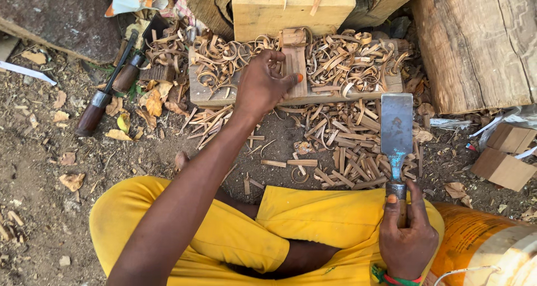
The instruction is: The person carves a wooden block using a chisel to shave off layers of wood while sitting on the ground. The person handles the block and uses tools to refine the wood surface.
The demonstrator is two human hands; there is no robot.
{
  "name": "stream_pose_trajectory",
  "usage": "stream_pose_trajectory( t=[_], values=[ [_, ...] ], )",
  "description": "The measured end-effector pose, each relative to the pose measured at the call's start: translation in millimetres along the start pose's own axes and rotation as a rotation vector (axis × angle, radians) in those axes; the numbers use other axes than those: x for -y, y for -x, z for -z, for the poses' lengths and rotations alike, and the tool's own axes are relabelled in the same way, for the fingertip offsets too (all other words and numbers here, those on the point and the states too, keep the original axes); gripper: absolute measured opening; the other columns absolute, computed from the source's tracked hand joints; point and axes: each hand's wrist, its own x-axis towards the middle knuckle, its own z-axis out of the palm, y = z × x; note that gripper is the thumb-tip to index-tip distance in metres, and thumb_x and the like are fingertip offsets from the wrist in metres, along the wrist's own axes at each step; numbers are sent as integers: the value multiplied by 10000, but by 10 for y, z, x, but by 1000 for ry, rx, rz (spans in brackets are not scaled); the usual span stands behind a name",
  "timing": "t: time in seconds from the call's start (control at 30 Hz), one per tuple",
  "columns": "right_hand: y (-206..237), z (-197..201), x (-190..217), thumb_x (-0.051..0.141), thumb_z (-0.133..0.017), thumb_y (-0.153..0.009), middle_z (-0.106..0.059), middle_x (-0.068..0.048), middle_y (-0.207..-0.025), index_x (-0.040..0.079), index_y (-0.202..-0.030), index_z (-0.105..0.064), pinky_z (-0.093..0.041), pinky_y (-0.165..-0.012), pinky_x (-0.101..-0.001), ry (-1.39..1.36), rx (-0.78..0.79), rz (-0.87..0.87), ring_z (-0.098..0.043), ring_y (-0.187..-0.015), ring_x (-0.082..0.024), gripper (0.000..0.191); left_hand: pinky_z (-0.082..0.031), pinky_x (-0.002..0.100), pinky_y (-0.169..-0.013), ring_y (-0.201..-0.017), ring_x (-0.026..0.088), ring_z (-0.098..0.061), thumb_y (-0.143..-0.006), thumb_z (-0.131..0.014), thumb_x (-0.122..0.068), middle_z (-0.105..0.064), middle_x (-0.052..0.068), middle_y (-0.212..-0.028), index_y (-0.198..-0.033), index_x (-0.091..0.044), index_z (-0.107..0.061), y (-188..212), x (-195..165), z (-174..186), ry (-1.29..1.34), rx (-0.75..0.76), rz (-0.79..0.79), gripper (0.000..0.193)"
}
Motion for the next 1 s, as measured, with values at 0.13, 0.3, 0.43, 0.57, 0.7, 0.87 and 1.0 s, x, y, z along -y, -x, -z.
stream_pose_trajectory(
  t=[0.13, 0.3, 0.43, 0.57, 0.7, 0.87, 1.0],
  values=[
    [-26, -49, -29, 259, -695, -1031, -690, -107, -783, 82, -1438, -640, -479, -593, -308, -77, -41, 64, -659, -650, -127, 447, -566, 368, -565, -595, 133, -720, -780, -862, -215, -760, 61, -726, -1278, -71, -618, -170, -65, -40, -139, -26, -49, 572],
    [-103, -118, -36, 319, -704, -1007, -694, -134, -746, 115, -1450, -659, -471, -563, -355, 54, 6, -70, -651, -590, -183, 489, -581, 344, -551, -595, 107, -724, -782, -858, -208, -756, 63, -746, -1199, -46, -624, -285, -44, -66, -82, -10, -82, 505],
    [-126, -157, -10, 332, -705, -1018, -698, -127, -759, 117, -1436, -660, -476, -577, -346, 81, 2, -39, -670, -627, -178, 473, -571, 330, -515, -594, 97, -696, -804, -850, -226, -761, 87, -804, -1110, -50, -667, -279, 19, 5, -116, -17, -109, 397],
    [-125, -157, 19, 318, -711, -999, -668, -125, -693, 127, -1444, -666, -460, -558, -362, 121, 20, -60, -629, -567, -182, 486, -532, 389, -495, -582, 120, -689, -918, -733, -268, -785, 91, -872, -1182, -113, -664, -235, 85, 60, -74, 26, -3, 314],
    [-92, -116, 37, 328, -722, -998, -605, -134, -603, 148, -1450, -676, -420, -519, -402, 128, 32, -99, -535, -495, -226, 489, -625, 378, -538, -660, 177, -733, -959, -689, -196, -771, 127, -1039, -1252, -146, -703, -150, 160, 96, -227, -75, -473, 297],
    [-64, -99, 61, 335, -718, -988, -576, -102, -603, 155, -1406, -687, -421, -521, -388, 108, -25, -19, -534, -481, -196, 456, -633, 451, -682, -775, 266, -765, -936, -632, -133, -777, 126, -1205, -1278, -143, -692, 26, 160, 138, -550, -137, -757, 347],
    [-43, -78, 72, 354, -716, -989, -525, -109, -557, 170, -1399, -702, -418, -527, -409, 130, -20, -44, -511, -476, -235, 449, -608, 511, -751, -723, 313, -752, -1073, -538, -194, -766, 187, -937, -1411, -95, -581, 133, 77, 61, -845, 124, -363, 354]
  ],
)
